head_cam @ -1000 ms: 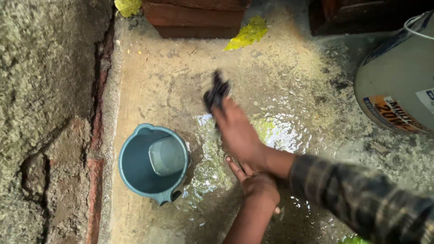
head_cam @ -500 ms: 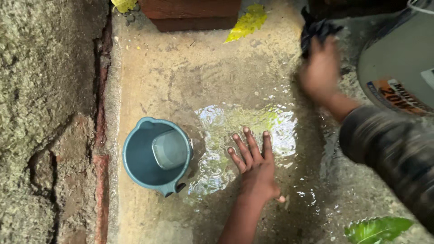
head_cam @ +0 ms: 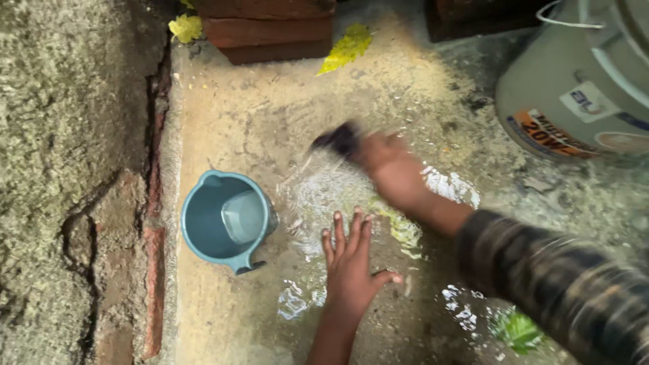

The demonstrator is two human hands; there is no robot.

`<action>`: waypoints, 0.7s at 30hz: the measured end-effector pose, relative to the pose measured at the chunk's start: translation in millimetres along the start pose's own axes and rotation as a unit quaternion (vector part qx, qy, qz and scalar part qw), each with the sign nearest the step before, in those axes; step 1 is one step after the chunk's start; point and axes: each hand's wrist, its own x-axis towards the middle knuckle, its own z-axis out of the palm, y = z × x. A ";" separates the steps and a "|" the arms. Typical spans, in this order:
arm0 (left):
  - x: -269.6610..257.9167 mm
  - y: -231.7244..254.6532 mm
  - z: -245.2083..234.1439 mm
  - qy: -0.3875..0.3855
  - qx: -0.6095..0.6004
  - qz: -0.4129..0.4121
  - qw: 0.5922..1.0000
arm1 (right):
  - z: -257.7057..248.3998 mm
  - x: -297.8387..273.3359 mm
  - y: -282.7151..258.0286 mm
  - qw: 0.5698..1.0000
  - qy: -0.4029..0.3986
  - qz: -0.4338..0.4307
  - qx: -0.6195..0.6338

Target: The person washes a piece of black fabric on a concrete floor by hand using water from buckets and pouring it with a plastic mug.

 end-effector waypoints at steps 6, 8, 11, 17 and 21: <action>0.1 7.9 -6.6 0.048 -0.020 -0.072 0.996 | -32.2 -40.4 118.2 0.960 0.260 0.034 -0.095; -0.9 15.9 -15.7 -0.083 0.050 -0.228 0.969 | -12.0 -56.1 100.3 0.950 0.295 0.081 -0.069; -15.0 22.4 -13.1 -0.042 0.048 -0.282 0.957 | 32.0 -74.9 35.9 0.986 0.084 0.144 0.026; -34.6 9.2 19.0 0.062 0.345 -0.206 0.914 | 40.1 -164.6 -46.1 0.974 0.095 -0.205 0.033; -33.8 8.7 8.9 0.013 0.075 -0.223 0.972 | 13.9 -144.0 -2.7 0.978 -0.011 -0.194 -0.074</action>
